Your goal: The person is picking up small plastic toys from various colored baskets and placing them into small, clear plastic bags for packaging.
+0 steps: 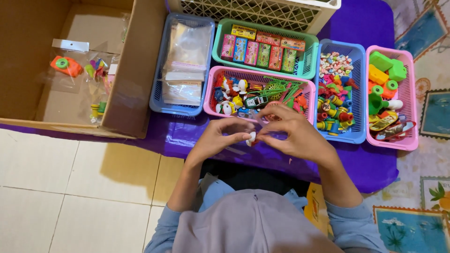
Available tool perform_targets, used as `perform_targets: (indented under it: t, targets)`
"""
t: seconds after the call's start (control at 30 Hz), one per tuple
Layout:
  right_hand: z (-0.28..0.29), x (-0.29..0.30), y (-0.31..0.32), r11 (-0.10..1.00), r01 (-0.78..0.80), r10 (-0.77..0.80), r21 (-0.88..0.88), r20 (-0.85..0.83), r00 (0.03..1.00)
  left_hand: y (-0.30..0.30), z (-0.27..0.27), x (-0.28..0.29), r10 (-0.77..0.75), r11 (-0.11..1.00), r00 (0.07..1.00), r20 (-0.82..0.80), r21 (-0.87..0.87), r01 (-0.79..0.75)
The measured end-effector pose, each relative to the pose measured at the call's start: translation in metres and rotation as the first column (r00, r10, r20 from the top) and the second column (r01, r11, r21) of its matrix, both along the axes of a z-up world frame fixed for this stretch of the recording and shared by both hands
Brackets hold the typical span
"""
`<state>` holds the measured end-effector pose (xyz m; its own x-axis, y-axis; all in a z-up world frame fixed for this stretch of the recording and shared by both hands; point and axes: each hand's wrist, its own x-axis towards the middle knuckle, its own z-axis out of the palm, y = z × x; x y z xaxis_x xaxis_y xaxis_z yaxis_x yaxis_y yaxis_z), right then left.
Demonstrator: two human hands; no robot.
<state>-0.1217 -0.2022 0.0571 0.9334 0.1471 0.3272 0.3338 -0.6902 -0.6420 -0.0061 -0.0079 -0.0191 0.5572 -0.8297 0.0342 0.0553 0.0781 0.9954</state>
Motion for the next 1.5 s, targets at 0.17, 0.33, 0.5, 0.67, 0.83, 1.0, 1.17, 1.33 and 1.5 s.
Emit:
perform_targets:
  t: [0.17,0.33,0.5,0.67,0.83,1.0,1.17,1.33,1.5]
  targets:
    - [-0.001,0.001,-0.001,0.988,0.076,-0.077,0.135,0.007,0.997,0.005,0.0,0.006,-0.017,1.0,1.0,-0.004,-0.002,0.017]
    - [0.012,-0.001,0.003,0.989,0.101,-0.107,0.109,0.054,0.993,0.015,0.005,0.013,-0.025,1.0,0.999,0.037,0.019,0.024]
    - [0.025,-0.006,0.004,0.977,0.178,-0.16,-0.116,0.144,0.976,0.02,0.004,0.019,-0.005,0.999,0.99,0.139,0.043,-0.001]
    - [0.02,0.0,0.005,0.983,0.181,-0.174,-0.033,0.152,0.973,0.015,-0.023,0.022,0.093,0.993,0.995,0.034,0.064,-0.095]
    - [0.021,0.003,0.019,0.989,0.144,-0.146,0.023,0.14,0.979,0.015,-0.039,0.029,0.177,0.984,0.955,-0.237,0.014,-0.179]
    - [0.022,0.005,0.019,0.972,0.233,-0.229,0.006,0.221,0.948,0.007,-0.071,0.025,0.113,0.981,0.873,-0.474,-0.088,-0.174]
    - [0.023,0.007,0.017,0.971,0.231,-0.24,0.07,0.225,0.944,0.002,-0.058,0.01,-0.057,0.963,0.795,-0.604,-0.244,-0.117]
    - [0.025,0.008,0.02,0.976,0.162,-0.188,0.144,0.193,0.963,-0.002,-0.072,0.004,-0.221,0.92,0.723,-0.655,-0.385,-0.068]
    - [0.021,0.008,0.019,0.986,0.141,-0.153,0.091,0.147,0.977,-0.005,-0.096,0.012,-0.075,0.937,0.762,-0.643,-0.308,-0.167]
